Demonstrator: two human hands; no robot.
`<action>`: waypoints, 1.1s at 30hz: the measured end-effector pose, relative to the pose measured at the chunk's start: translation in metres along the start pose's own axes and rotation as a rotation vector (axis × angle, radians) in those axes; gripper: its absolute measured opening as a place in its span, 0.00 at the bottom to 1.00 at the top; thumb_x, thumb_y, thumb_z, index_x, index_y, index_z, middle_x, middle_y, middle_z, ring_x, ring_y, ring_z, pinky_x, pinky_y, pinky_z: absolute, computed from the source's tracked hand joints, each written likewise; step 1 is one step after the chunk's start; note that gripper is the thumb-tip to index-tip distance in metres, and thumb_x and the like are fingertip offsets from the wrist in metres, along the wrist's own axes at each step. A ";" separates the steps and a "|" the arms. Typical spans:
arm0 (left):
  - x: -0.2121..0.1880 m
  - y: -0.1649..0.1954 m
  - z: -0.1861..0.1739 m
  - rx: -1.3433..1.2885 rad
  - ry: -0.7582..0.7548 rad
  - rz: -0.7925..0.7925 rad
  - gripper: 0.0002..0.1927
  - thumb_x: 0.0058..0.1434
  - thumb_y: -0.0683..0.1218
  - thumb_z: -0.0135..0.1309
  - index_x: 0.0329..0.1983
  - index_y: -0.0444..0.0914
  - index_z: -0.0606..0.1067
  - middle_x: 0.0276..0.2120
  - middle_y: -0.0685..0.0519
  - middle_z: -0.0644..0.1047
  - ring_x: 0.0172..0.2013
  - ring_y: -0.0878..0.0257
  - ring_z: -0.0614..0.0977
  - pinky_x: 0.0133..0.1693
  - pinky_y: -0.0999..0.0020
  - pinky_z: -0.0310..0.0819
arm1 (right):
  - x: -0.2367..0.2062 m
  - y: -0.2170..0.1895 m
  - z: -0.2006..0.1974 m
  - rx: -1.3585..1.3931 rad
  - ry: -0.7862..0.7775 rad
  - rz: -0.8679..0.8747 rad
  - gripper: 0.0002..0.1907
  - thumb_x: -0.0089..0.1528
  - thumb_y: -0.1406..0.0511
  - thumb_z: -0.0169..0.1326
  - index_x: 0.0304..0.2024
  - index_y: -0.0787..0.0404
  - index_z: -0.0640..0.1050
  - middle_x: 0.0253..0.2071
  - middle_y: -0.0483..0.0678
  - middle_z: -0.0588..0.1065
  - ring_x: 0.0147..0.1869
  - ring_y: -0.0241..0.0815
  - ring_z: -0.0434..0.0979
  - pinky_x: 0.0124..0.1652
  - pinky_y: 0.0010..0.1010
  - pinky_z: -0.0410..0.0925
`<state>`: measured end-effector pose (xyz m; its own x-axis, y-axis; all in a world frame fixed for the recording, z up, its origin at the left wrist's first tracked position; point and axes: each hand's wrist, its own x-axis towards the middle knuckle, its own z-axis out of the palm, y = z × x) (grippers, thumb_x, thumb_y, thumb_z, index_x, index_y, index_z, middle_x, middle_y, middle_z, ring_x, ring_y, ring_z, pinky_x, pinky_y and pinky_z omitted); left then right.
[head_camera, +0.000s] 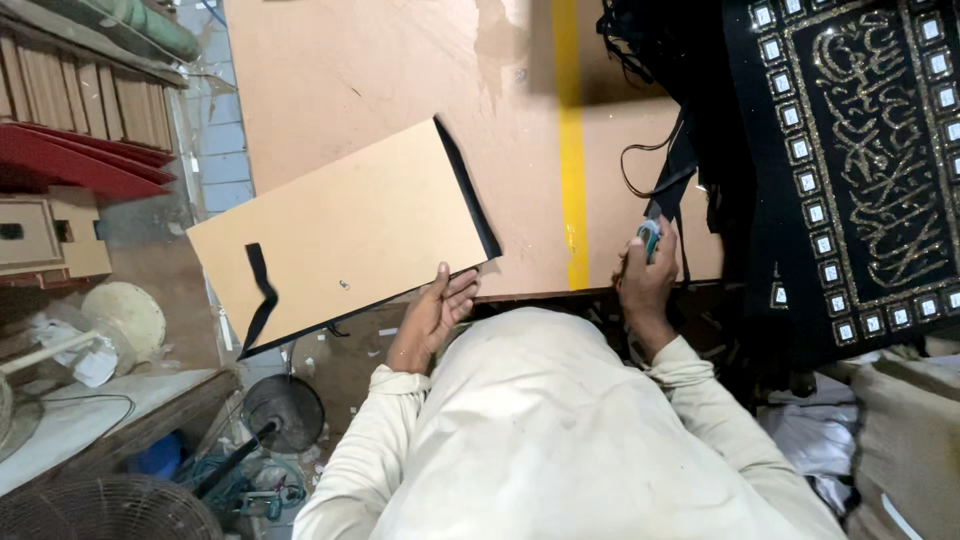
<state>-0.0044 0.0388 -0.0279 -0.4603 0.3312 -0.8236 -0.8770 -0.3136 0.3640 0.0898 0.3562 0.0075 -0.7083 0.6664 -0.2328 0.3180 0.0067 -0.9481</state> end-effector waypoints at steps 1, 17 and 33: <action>-0.001 0.006 0.000 0.119 -0.002 -0.059 0.25 0.66 0.60 0.52 0.49 0.33 0.75 0.42 0.48 0.84 0.35 0.64 0.83 0.33 0.72 0.79 | -0.006 -0.002 0.009 -0.004 0.022 0.019 0.24 0.71 0.64 0.44 0.69 0.62 0.62 0.33 0.44 0.74 0.23 0.32 0.71 0.25 0.28 0.69; 0.054 0.193 0.035 2.165 0.048 0.684 0.63 0.39 0.50 0.77 0.75 0.32 0.54 0.76 0.42 0.50 0.74 0.41 0.51 0.56 0.35 0.70 | 0.052 -0.058 0.259 -0.580 -0.407 -0.375 0.25 0.68 0.61 0.54 0.69 0.48 0.69 0.42 0.58 0.81 0.45 0.59 0.83 0.43 0.45 0.74; 0.080 0.203 0.034 2.229 -0.040 0.497 0.68 0.41 0.55 0.77 0.78 0.35 0.47 0.78 0.43 0.41 0.75 0.40 0.43 0.57 0.34 0.69 | 0.094 -0.042 0.296 -0.759 -0.406 -0.303 0.26 0.63 0.60 0.55 0.65 0.42 0.73 0.44 0.54 0.82 0.49 0.57 0.82 0.46 0.46 0.73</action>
<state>-0.2238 0.0315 -0.0048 -0.5939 0.5866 -0.5507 0.5612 0.7925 0.2389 -0.1768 0.1983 -0.0391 -0.9509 0.2433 -0.1913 0.3093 0.7234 -0.6173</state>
